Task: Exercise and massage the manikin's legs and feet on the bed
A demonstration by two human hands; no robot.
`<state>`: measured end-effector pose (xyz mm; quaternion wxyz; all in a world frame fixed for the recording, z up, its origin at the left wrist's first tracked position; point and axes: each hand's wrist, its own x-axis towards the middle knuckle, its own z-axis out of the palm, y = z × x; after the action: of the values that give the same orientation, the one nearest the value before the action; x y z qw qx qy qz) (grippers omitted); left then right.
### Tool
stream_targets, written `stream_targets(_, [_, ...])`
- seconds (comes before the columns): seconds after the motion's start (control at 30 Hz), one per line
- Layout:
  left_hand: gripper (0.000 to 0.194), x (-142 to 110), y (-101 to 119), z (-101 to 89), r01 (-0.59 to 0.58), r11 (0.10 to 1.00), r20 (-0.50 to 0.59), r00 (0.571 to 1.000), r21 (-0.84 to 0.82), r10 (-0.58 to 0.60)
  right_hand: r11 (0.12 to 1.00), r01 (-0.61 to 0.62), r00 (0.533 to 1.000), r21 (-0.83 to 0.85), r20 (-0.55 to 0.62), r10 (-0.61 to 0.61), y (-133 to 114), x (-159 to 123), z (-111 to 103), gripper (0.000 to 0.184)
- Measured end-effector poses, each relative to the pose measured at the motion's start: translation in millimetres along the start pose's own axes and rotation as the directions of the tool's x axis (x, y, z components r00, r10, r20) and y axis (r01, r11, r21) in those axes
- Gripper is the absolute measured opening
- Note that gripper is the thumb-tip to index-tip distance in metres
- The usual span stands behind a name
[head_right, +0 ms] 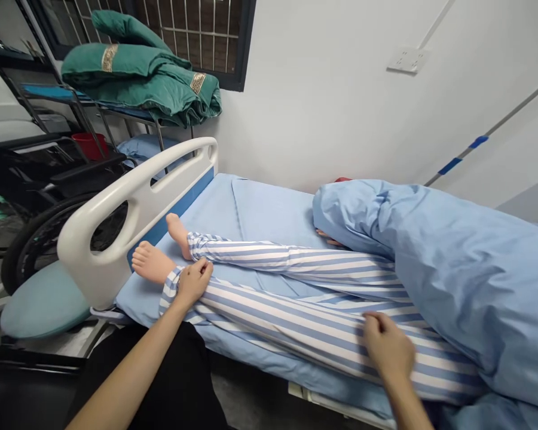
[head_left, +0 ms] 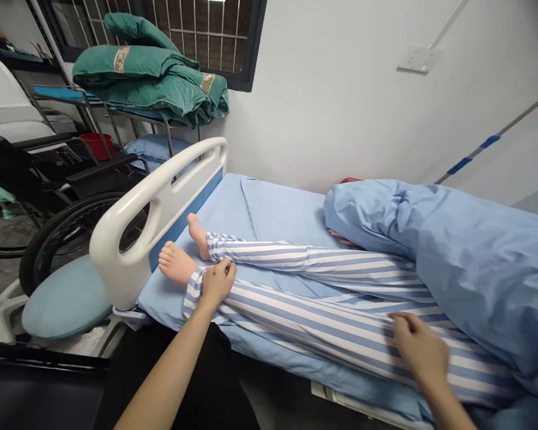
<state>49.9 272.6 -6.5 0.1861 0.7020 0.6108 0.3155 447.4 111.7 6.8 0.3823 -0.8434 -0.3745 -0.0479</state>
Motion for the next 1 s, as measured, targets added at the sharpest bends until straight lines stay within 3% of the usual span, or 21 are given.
stream_targets(0.07, [0.026, -0.5, 0.4, 1.3, 0.008, 0.999, -0.002, 1.000, 0.032, -0.007, 0.994, 0.038, 0.984, 0.099, 0.169, -0.054, -44.2, -26.6, 28.3, 0.026])
stream_targets(0.17, [0.026, -1.6, 1.5, 2.0, 0.009, 0.999, -0.002, 1.000, 0.054, -0.009, 0.957, 0.078, 0.952, 0.279, 0.263, -0.155, -122.8, -74.5, 77.4, 0.033])
stream_targets(0.27, [0.026, -3.1, 1.8, 1.1, -0.005, 0.997, 0.017, 1.000, 0.073, 0.004, 0.887, 0.135, 0.881, 0.442, 0.355, -0.312, -194.4, -115.5, 118.9, 0.035])
stream_targets(0.33, [0.026, -3.4, 0.4, 0.5, -0.004, 0.997, 0.037, 0.999, 0.083, 0.001, 0.802, 0.092, 0.809, 0.590, 0.426, -0.405, -231.8, -133.4, 134.1, 0.038])
stream_targets(0.43, [0.028, -2.2, -4.4, 0.9, -0.017, 0.999, 0.036, 0.999, 0.050, 0.015, 0.698, 0.016, 0.749, 0.716, 0.454, -0.482, -268.8, -146.6, 135.1, 0.038])
stream_targets(0.57, [0.033, 0.8, -10.2, 3.1, -0.024, 0.998, -0.023, 0.999, -0.053, 0.023, 0.619, 0.063, 0.708, 0.783, 0.402, -0.581, -281.6, -148.7, 125.7, 0.036])
stream_targets(0.8, [0.040, 1.9, -14.3, 4.8, -0.012, 0.988, -0.032, 0.999, -0.152, 0.007, 0.784, 0.193, 0.771, 0.590, 0.403, -0.493, -256.1, -148.0, 161.5, 0.037])
stream_targets(1.0, [0.041, 0.8, -16.0, 5.4, -0.030, 0.988, -0.020, 0.999, -0.154, 0.028, 0.777, 0.208, 0.770, 0.594, 0.390, -0.505, -254.8, -147.2, 167.8, 0.035])
